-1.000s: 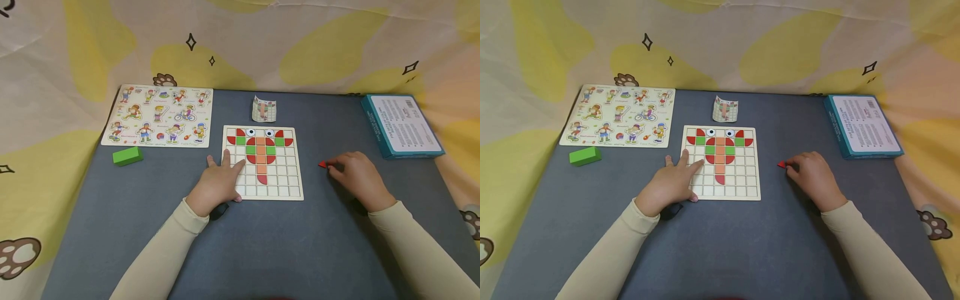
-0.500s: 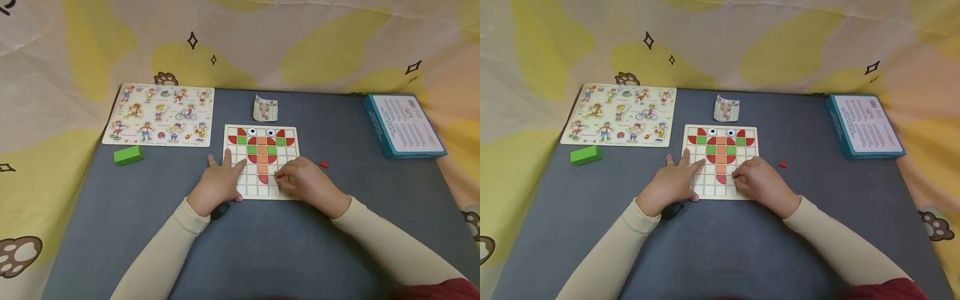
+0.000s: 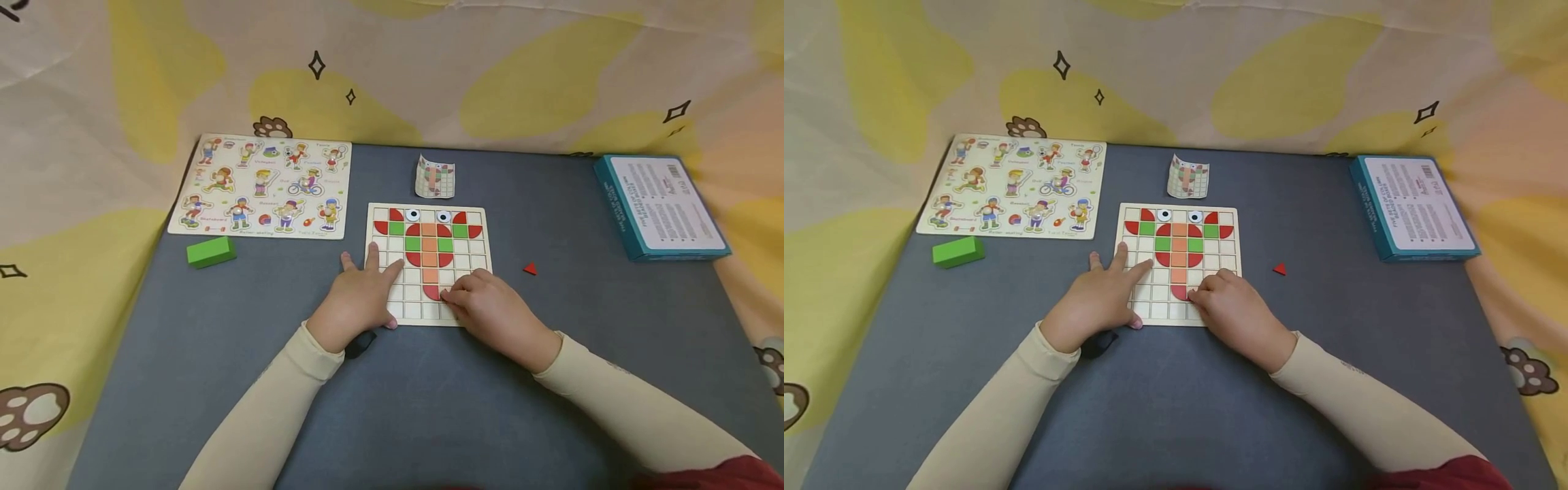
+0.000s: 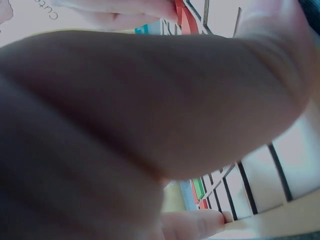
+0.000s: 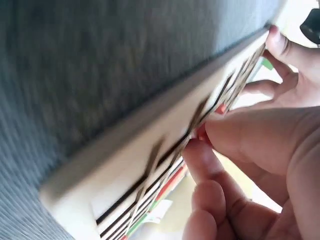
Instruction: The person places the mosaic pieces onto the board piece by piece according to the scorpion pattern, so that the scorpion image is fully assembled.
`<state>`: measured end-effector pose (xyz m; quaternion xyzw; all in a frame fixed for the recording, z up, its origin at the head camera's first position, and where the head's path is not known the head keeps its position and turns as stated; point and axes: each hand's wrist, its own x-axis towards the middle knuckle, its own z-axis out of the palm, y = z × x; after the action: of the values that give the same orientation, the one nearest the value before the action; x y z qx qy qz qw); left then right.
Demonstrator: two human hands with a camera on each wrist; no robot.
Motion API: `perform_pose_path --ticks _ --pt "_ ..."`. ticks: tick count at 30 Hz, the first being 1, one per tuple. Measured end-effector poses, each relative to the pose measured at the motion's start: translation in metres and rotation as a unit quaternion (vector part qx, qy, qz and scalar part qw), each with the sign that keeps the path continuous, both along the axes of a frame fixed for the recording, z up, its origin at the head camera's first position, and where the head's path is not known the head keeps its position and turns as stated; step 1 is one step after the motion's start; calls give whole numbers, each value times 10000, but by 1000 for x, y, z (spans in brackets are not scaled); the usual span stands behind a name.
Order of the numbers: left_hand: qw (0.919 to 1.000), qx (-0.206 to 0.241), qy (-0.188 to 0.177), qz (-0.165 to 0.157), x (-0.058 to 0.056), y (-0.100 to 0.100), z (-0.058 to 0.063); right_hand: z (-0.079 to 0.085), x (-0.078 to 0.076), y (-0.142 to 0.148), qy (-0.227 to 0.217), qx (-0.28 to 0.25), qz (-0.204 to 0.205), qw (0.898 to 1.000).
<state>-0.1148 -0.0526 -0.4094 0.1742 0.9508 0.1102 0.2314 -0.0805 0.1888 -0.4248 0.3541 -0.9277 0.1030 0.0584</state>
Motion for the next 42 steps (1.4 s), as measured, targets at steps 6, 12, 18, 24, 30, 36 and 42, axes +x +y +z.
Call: perform_pose_path --ticks 6,12,18,24,30,36,42 --pt "10000 18 34 -3 0 0 1 2 3 -1 278 387 -50 9989" --pt "10000 65 17 32 0 1 1 1 5 0 52 326 -29 9995" --pt "9999 70 -46 58 0 2 1 6 5 10 -543 -73 -458 9975" --pt "9999 140 -42 51 1 2 2 18 -4 49 -638 -41 -1660 9840" --pt "9999 111 -59 61 1 2 2 17 -15 100 -677 2 -2191 9734" --pt "9999 93 -24 39 1 1 2 9 -19 117 -832 -48 -1843 9793" --pt "9999 111 1 42 1 0 1 7 -22 118 -543 0 -1518 9869"
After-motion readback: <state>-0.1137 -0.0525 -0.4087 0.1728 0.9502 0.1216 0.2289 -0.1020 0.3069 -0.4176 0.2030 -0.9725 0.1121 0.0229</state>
